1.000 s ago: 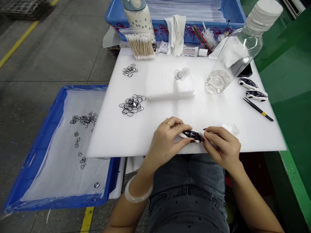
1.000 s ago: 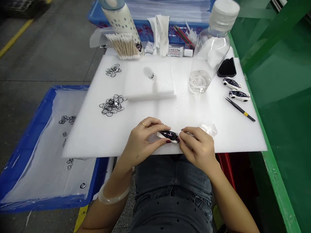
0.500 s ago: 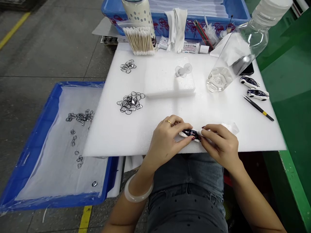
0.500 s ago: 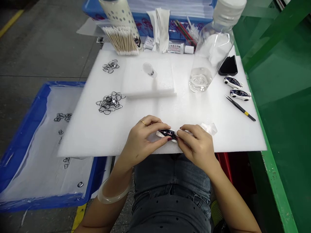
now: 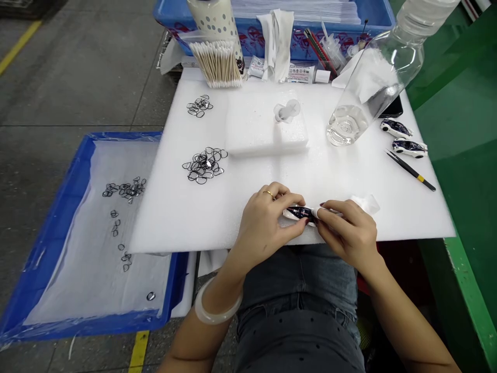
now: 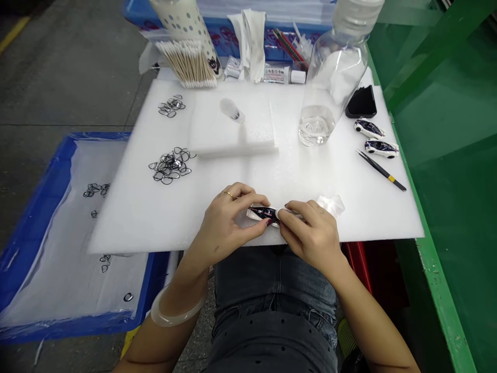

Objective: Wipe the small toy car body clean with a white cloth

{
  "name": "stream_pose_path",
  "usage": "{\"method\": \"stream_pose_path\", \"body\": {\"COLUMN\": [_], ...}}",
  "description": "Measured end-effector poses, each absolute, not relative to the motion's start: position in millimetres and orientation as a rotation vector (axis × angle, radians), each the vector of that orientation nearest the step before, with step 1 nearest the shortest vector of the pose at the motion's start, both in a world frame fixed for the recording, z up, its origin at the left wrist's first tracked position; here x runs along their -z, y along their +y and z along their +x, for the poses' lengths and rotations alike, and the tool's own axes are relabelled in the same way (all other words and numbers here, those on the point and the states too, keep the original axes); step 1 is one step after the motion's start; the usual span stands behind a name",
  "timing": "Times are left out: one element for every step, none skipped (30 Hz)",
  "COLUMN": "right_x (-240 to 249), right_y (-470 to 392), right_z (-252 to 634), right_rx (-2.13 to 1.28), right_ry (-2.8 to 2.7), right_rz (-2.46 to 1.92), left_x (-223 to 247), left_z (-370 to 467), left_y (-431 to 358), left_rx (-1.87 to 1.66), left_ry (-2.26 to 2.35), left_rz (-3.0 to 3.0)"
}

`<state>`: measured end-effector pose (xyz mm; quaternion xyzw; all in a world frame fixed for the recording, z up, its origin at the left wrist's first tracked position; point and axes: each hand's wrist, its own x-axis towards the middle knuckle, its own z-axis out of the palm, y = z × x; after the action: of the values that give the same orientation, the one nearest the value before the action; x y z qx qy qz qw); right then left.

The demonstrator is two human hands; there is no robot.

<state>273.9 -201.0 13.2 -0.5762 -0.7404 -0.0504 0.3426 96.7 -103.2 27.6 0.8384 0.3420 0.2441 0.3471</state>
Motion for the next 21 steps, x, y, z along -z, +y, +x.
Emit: {"method": "stream_pose_path", "body": {"right_x": [-12.9, -12.6, -12.4, -12.4, -12.6, -12.9, -13.2, -13.5, -13.7, -13.5, -12.9, -12.0, -10.7, -9.1, -7.5, -6.0, -4.9, -4.2, -4.1, -4.5, -5.3], "right_y": [-200.6, -200.3, -200.0, -199.8, -199.7, -199.8, -200.1, -200.5, -201.0, -201.6, -202.3, -202.9, -203.5, -204.1, -204.5, -204.9, -205.0, -205.1, -205.0, -204.8, -204.5], "right_z": [273.7, 273.6, 273.6, 273.6, 273.6, 273.6, 273.7, 273.7, 273.8, 273.9, 274.0, 274.1, 274.1, 274.1, 274.0, 273.7, 273.2, 272.5, 271.6, 270.5, 269.3], "right_rx": [0.151, 0.169, 0.180, 0.180, 0.171, 0.161, 0.160, 0.169, 0.192, 0.227, 0.266, 0.302, 0.326, 0.340, 0.351, 0.357, 0.363, 0.371, 0.376, 0.374, 0.362], "right_ry": [-1.924, -1.924, -1.924, -1.922, -1.916, -1.901, -1.878, -1.852, -1.831, -1.818, -1.820, -1.834, -1.858, -1.886, -1.913, -1.939, -1.955, -1.959, -1.954, -1.940, -1.921], "right_rz": [-1.490, -1.485, -1.482, -1.478, -1.472, -1.461, -1.447, -1.432, -1.419, -1.407, -1.395, -1.379, -1.361, -1.338, -1.318, -1.302, -1.297, -1.304, -1.319, -1.342, -1.367], "left_x": [-28.0, -28.3, -28.5, -28.5, -28.3, -28.0, -27.5, -27.0, -26.4, -25.9, -25.4, -25.0, -24.7, -24.5, -24.4, -24.4, -24.5, -24.7, -24.9, -25.1, -25.3], "left_z": [97.0, 97.1, 96.9, 96.4, 95.6, 94.5, 93.2, 91.9, 90.7, 89.8, 89.1, 88.6, 88.4, 88.4, 88.4, 88.4, 88.4, 88.3, 88.2, 88.1, 88.1], "left_y": [-103.1, -103.0, -102.9, -102.7, -102.5, -102.2, -101.9, -101.6, -101.3, -101.1, -101.0, -101.1, -101.2, -101.4, -101.6, -101.8, -102.0, -102.1, -102.1, -102.2, -102.2], "left_rx": [-0.618, -0.605, -0.600, -0.601, -0.607, -0.615, -0.620, -0.622, -0.623, -0.625, -0.630, -0.635, -0.639, -0.642, -0.643, -0.640, -0.637, -0.634, -0.628, -0.623, -0.619], "left_ry": [0.892, 0.897, 0.900, 0.899, 0.892, 0.876, 0.857, 0.836, 0.818, 0.805, 0.800, 0.801, 0.805, 0.810, 0.816, 0.820, 0.822, 0.823, 0.822, 0.821, 0.822], "left_rz": [2.175, 2.177, 2.179, 2.181, 2.181, 2.180, 2.178, 2.175, 2.174, 2.174, 2.176, 2.177, 2.178, 2.178, 2.177, 2.175, 2.170, 2.162, 2.152, 2.141, 2.131]}}
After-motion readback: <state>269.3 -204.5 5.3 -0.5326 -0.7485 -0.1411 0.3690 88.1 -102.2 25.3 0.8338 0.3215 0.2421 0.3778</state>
